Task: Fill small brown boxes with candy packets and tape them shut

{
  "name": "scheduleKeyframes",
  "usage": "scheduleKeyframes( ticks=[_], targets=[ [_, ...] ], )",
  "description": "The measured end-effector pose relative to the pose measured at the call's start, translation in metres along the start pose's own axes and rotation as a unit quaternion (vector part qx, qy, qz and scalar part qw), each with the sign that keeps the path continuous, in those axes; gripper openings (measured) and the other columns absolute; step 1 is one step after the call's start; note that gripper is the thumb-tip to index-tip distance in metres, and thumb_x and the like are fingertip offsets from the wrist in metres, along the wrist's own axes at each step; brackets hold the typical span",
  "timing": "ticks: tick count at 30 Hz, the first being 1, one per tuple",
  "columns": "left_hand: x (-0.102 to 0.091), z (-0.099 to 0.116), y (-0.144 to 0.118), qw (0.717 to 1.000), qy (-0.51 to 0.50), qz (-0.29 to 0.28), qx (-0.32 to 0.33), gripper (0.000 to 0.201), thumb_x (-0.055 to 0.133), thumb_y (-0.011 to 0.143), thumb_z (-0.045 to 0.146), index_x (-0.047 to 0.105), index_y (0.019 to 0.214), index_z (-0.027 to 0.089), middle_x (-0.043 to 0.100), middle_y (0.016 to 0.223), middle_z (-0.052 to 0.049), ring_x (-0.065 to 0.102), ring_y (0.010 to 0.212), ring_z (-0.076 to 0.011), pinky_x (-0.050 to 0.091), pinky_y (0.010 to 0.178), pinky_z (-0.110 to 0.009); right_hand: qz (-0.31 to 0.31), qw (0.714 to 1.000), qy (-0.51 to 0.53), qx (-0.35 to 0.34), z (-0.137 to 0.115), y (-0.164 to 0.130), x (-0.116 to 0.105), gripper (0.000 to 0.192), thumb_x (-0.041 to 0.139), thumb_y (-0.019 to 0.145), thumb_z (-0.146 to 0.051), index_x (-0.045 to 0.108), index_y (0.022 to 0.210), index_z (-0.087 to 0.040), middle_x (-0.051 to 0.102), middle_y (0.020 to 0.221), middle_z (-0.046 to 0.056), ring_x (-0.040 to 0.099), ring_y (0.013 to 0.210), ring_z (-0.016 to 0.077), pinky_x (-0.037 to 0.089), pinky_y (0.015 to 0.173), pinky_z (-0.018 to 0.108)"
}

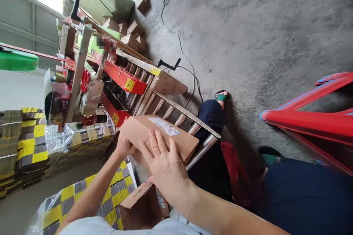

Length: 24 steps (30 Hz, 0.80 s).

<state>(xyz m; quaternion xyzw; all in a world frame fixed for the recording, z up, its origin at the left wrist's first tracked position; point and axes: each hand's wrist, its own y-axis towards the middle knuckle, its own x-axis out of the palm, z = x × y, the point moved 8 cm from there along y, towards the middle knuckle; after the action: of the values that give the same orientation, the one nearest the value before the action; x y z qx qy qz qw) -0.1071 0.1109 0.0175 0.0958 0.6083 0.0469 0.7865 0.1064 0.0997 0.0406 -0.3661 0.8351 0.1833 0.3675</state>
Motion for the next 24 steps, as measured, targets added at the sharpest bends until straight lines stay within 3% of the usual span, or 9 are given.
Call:
scheduleKeyframes(
  ticks=[3,5,6,8,11,15,18,20,24],
  targets=[
    [-0.021,0.028,-0.011,0.983,-0.026,0.183,0.002,0.03,0.05,0.092,0.042,0.061,0.073,0.022,0.065,0.08,-0.007,0.065,0.089,-0.0242,0.046,0.103,-0.05,0.006,1.0,-0.011,0.014,0.006,-0.004,-0.013,0.112,0.079,0.07,-0.068,0.03,0.159,-0.019,0.015,0.162,0.028,0.028,0.149,0.0425,0.035,0.114,0.063],
    [-0.03,0.028,-0.024,0.944,-0.079,0.311,-0.077,0.029,0.042,0.098,0.039,0.064,0.102,0.02,0.066,0.11,-0.01,0.061,0.112,-0.024,0.043,0.107,-0.047,-0.007,0.999,-0.025,0.022,0.006,-0.004,-0.013,0.115,0.073,0.069,-0.077,0.029,0.159,-0.02,0.013,0.163,0.028,0.025,0.15,0.0427,0.034,0.114,0.063],
    [-0.027,0.025,-0.027,0.93,-0.115,0.329,-0.114,0.034,0.039,0.099,0.041,0.061,0.115,0.019,0.064,0.118,-0.012,0.06,0.116,-0.0235,0.045,0.106,-0.044,-0.015,0.999,-0.04,0.027,0.006,-0.002,-0.009,0.118,0.073,0.067,-0.079,0.029,0.159,-0.02,0.011,0.163,0.028,0.023,0.151,0.0432,0.031,0.114,0.064],
    [-0.01,0.019,-0.018,0.936,-0.159,0.264,-0.171,0.043,0.041,0.099,0.048,0.056,0.127,0.019,0.064,0.123,-0.013,0.062,0.113,-0.0236,0.048,0.1,-0.04,-0.026,0.995,-0.084,0.037,0.006,0.003,0.0,0.12,0.074,0.066,-0.079,0.027,0.159,-0.02,0.006,0.164,0.027,0.017,0.152,0.0438,0.025,0.115,0.068],
    [0.011,0.011,0.002,0.961,-0.125,0.101,-0.226,0.048,0.054,0.092,0.053,0.059,0.128,0.021,0.069,0.121,-0.011,0.066,0.106,-0.027,0.049,0.095,-0.041,-0.012,0.989,-0.141,0.043,0.007,0.011,0.013,0.105,0.072,0.077,-0.07,0.03,0.158,-0.02,0.005,0.164,0.026,0.016,0.153,0.0425,0.024,0.116,0.066],
    [0.009,0.007,0.014,0.964,-0.1,0.049,-0.241,0.043,0.055,0.093,0.048,0.062,0.125,0.02,0.071,0.119,-0.011,0.067,0.104,-0.0284,0.049,0.09,-0.041,0.033,0.983,-0.174,0.049,0.006,0.006,0.019,0.102,0.072,0.074,-0.073,0.035,0.157,-0.026,0.012,0.164,0.026,0.017,0.152,0.0435,0.017,0.116,0.067],
    [0.012,0.008,0.014,0.963,-0.11,0.057,-0.241,0.039,0.058,0.093,0.046,0.063,0.123,0.022,0.071,0.118,-0.011,0.067,0.105,-0.0282,0.05,0.089,-0.04,0.057,0.975,-0.204,0.068,0.007,-0.012,0.025,0.118,0.078,0.056,-0.081,0.038,0.155,-0.031,0.016,0.164,0.026,0.014,0.151,0.0494,0.007,0.113,0.074],
    [0.013,0.007,0.012,0.959,-0.133,0.089,-0.234,0.036,0.062,0.091,0.045,0.065,0.119,0.022,0.072,0.114,-0.01,0.067,0.103,-0.0271,0.05,0.089,-0.039,0.071,0.97,-0.222,0.069,0.003,-0.022,0.028,0.108,0.078,0.061,-0.076,0.041,0.153,-0.033,0.018,0.164,0.024,0.016,0.15,0.0492,0.012,0.113,0.071],
    [-0.002,-0.001,-0.002,0.912,-0.255,0.284,-0.149,0.031,0.06,0.092,0.04,0.062,0.115,0.019,0.068,0.114,-0.01,0.064,0.105,-0.0224,0.05,0.096,-0.038,0.09,0.961,-0.251,0.071,-0.005,-0.019,0.024,0.095,0.077,0.07,-0.064,0.043,0.153,-0.033,0.023,0.163,0.022,0.023,0.148,0.0482,0.018,0.112,0.067]
  ],
)
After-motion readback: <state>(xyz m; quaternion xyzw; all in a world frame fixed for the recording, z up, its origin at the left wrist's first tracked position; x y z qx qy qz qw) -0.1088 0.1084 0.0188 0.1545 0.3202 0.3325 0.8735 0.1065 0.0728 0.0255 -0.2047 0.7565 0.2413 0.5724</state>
